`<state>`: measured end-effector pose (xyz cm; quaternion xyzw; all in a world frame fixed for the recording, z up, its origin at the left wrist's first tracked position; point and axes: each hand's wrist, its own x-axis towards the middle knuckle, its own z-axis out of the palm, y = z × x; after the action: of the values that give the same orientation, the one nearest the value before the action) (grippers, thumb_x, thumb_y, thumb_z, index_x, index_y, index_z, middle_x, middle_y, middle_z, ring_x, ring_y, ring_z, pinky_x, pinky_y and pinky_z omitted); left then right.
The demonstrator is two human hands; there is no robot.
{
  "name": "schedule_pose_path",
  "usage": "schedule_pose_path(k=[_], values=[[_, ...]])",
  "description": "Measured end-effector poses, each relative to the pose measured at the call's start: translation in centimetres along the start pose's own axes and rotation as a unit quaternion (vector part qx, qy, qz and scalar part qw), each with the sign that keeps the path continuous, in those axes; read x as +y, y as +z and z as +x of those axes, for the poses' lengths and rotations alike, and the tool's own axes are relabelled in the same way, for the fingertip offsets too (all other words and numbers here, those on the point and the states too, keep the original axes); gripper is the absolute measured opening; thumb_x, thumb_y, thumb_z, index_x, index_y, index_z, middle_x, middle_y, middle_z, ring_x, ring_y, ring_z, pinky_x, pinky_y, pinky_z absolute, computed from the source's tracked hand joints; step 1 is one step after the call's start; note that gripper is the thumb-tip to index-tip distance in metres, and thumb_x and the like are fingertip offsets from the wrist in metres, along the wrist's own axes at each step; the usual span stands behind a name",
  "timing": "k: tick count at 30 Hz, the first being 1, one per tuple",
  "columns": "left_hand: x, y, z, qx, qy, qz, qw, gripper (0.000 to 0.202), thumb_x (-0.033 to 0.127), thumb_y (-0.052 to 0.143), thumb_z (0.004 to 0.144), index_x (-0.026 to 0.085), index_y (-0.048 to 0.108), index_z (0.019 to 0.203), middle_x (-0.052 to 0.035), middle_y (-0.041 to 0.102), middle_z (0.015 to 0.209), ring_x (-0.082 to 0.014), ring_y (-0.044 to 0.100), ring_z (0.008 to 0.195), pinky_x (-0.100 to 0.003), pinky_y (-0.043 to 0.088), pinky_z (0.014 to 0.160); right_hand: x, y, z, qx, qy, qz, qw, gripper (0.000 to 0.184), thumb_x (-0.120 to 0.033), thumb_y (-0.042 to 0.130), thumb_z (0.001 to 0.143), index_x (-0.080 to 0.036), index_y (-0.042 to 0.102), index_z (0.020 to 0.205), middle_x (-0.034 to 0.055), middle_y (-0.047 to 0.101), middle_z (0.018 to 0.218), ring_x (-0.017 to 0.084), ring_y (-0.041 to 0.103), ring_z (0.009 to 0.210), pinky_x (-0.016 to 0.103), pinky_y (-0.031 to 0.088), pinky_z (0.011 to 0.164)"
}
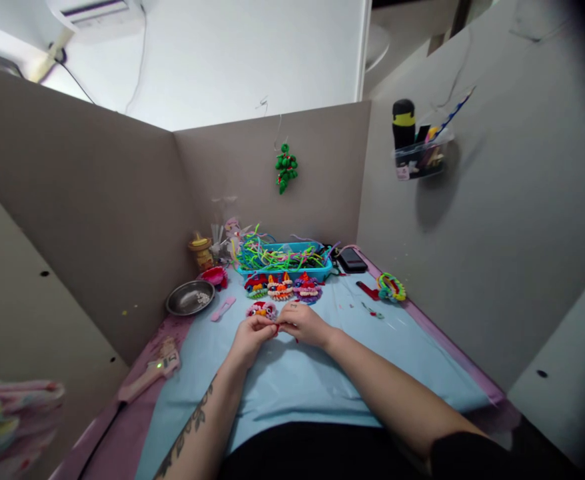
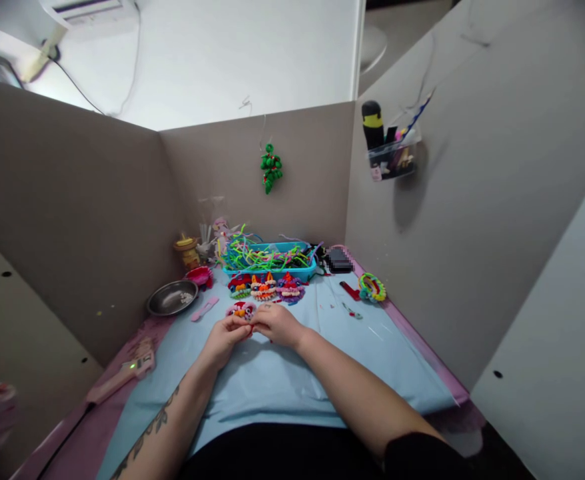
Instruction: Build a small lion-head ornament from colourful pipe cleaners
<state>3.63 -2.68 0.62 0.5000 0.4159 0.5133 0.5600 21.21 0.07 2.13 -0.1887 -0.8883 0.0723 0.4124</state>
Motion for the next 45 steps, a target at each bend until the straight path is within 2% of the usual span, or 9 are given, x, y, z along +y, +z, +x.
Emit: schedule_pose_path(k=[6,10,17,25,29,33,39,42,45], values=[[-0.2,0.0,-0.1,0.002,-0.019,0.003,1.0,0.026,0.025,0.079,0.052,0.013,0.062,0.067,-0.0028,0.067,0.057,-0.0145,0.061,0.054,-0.025,0.046,0.056,-0.2,0.3,0.0,0.028,-0.024,-0.02,0.999,0.016,-0.022,0.051,0.084,-0.018,0.063,0.076,0.0053,0.062,0.069,0.015,0.054,0.067,0.027,0.044,0.064],[-0.1,0.0,0.0,0.003,-0.005,-0.006,1.0,0.024,0.023,0.078,0.053,0.013,0.062,0.067,-0.002,0.067,0.057,-0.0123,0.059,0.054,-0.023,0.045,0.057,-0.1,0.2,0.0,0.031,-0.018,0.003,0.999,0.015,-0.022,0.051,0.085,-0.018,0.064,0.079,0.0052,0.063,0.072,0.015,0.056,0.07,0.027,0.044,0.067],[-0.4,-0.2,0.4,0.035,0.031,0.012,0.999,0.02,0.022,0.077,0.055,0.013,0.061,0.063,-0.0018,0.065,0.056,-0.0116,0.058,0.053,-0.021,0.042,0.055,0.1,0.0,0.0,0.007,0.055,-0.016,0.998,0.012,-0.02,0.054,0.083,-0.018,0.065,0.083,0.0046,0.062,0.075,0.015,0.056,0.073,0.026,0.042,0.069],[-0.3,-0.1,0.3,0.108,0.08,0.05,0.99,0.016,0.021,0.075,0.055,0.013,0.062,0.062,-0.0024,0.066,0.06,-0.0136,0.059,0.057,-0.024,0.044,0.058,-0.6,1.1,0.3,0.049,0.168,0.025,0.984,0.013,-0.011,0.057,0.074,-0.018,0.068,0.075,0.0022,0.061,0.07,0.013,0.055,0.066,0.023,0.04,0.064],[0.0,0.2,0.1,0.132,0.113,0.11,0.979,0.012,0.02,0.072,0.057,0.013,0.063,0.061,-0.0021,0.065,0.059,-0.0146,0.059,0.058,-0.025,0.045,0.06,-0.2,1.4,0.4,0.042,0.275,0.088,0.956,0.007,-0.012,0.06,0.068,-0.016,0.065,0.065,0.0008,0.06,0.064,0.012,0.053,0.061,0.022,0.038,0.058],[0.2,0.5,0.1,0.139,0.135,0.138,0.971,0.011,0.022,0.072,0.059,0.014,0.064,0.061,-0.0015,0.065,0.06,-0.0139,0.058,0.058,-0.024,0.044,0.058,0.2,1.8,0.4,0.022,0.36,0.241,0.901,0.008,-0.021,0.065,0.065,-0.015,0.06,0.063,-0.0029,0.055,0.054,0.009,0.047,0.05,0.02,0.034,0.048],[-0.4,0.3,0.2,0.137,0.118,0.083,0.98,0.017,0.026,0.073,0.06,0.014,0.063,0.066,-0.0016,0.065,0.063,-0.0133,0.059,0.059,-0.024,0.045,0.058,-0.2,2.6,0.6,0.03,0.4,0.378,0.834,0.017,-0.028,0.067,0.063,-0.016,0.055,0.066,-0.0043,0.054,0.049,0.008,0.044,0.042,0.019,0.032,0.041],[-0.6,0.4,0.3,0.133,0.104,0.036,0.985,0.019,0.027,0.074,0.058,0.014,0.063,0.067,-0.0016,0.065,0.063,-0.0135,0.059,0.059,-0.024,0.046,0.059,-0.2,2.9,0.6,0.042,0.401,0.409,0.819,0.022,-0.031,0.07,0.061,-0.015,0.055,0.065,-0.0029,0.056,0.051,0.009,0.048,0.044,0.02,0.035,0.043],[-0.7,0.7,0.4,0.13,0.085,0.005,0.988,0.02,0.027,0.074,0.057,0.014,0.062,0.067,-0.0007,0.065,0.062,-0.0125,0.059,0.058,-0.024,0.046,0.058,0.0,3.1,0.5,0.053,0.393,0.41,0.821,0.027,-0.034,0.072,0.059,-0.016,0.052,0.062,-0.0046,0.052,0.05,0.007,0.043,0.043,0.019,0.032,0.041]])
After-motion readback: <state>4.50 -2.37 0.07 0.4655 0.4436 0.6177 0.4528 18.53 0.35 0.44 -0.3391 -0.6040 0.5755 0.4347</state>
